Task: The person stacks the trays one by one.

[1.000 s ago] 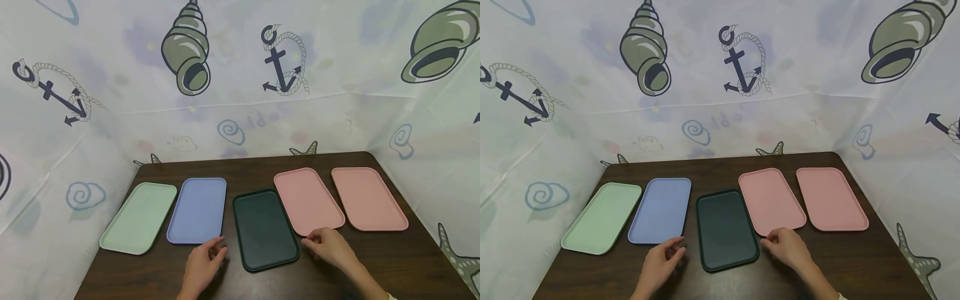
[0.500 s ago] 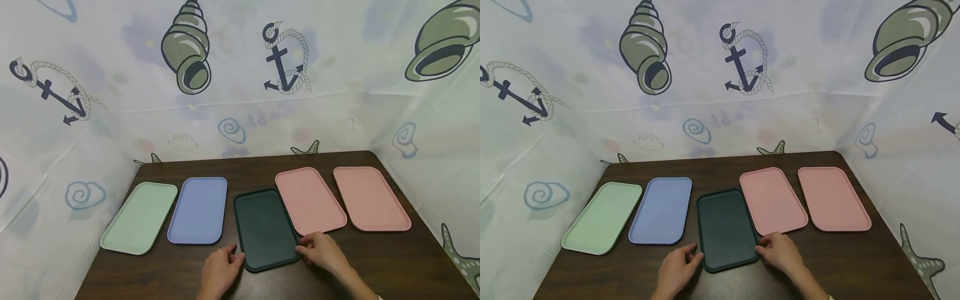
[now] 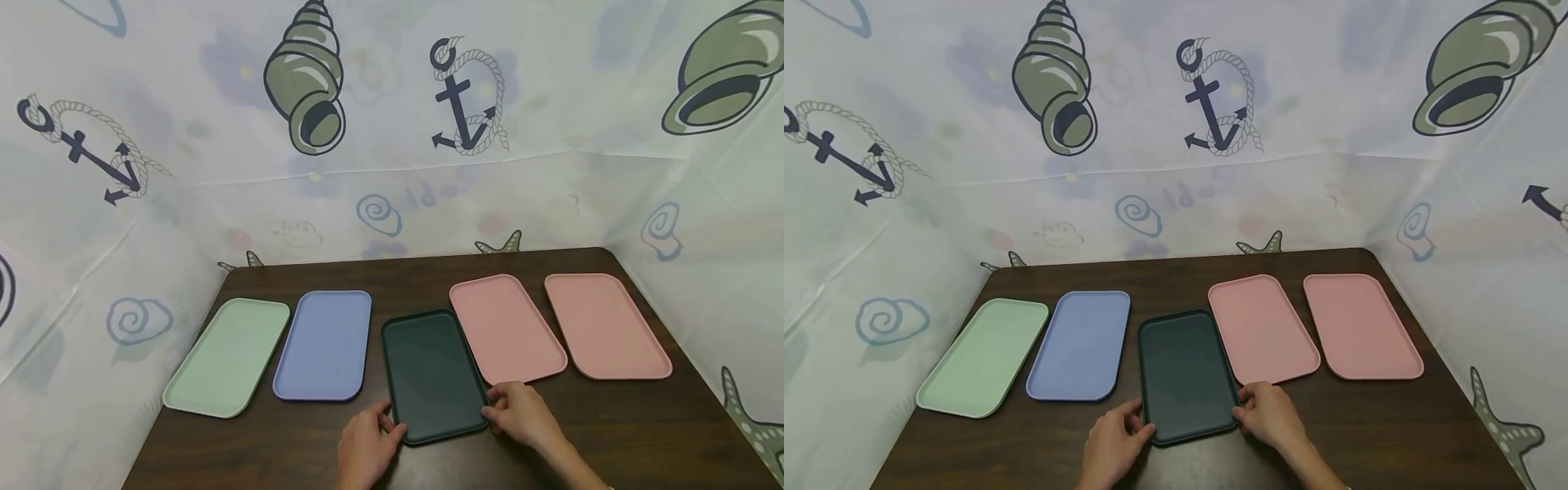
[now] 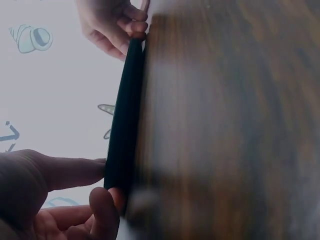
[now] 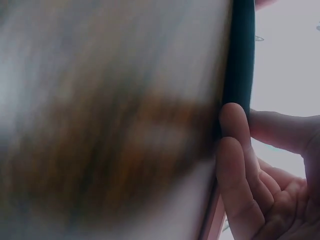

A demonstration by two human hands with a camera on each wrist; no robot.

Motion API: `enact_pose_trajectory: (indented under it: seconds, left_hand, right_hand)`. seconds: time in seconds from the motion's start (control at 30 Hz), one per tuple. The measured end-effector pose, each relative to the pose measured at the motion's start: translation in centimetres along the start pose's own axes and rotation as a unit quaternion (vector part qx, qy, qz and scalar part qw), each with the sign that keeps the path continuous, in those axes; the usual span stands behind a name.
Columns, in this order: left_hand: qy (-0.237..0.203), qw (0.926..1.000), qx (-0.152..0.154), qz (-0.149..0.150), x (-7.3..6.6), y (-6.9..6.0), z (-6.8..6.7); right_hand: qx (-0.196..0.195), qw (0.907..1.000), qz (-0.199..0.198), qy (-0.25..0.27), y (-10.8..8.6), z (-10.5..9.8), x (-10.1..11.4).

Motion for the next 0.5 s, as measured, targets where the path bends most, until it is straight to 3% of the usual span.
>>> enact_pose_trajectory:
  seconds: [0.27, 0.5]
  left_hand:
    - [-0.023, 0.9996, -0.002, 0.017, 0.9, 1.0, -1.3]
    - [0.025, 0.9992, -0.02, 0.025, 0.8, 3.0, -2.2]
  right_hand:
    - [0.01, 0.9989, -0.025, 0.038, 0.4, 0.7, 0.8]
    - [0.009, 0.9984, -0.036, 0.043, 1.7, 1.2, 1.9]
Point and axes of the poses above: each hand's wrist, its own y-axis towards the middle knuckle, its own z-axis out of the palm, x = y × z, the point moved 2 cm from there along y, towards the middle knuckle, and after that the axes turned 15 degrees about -y, right-handed, at the moved point
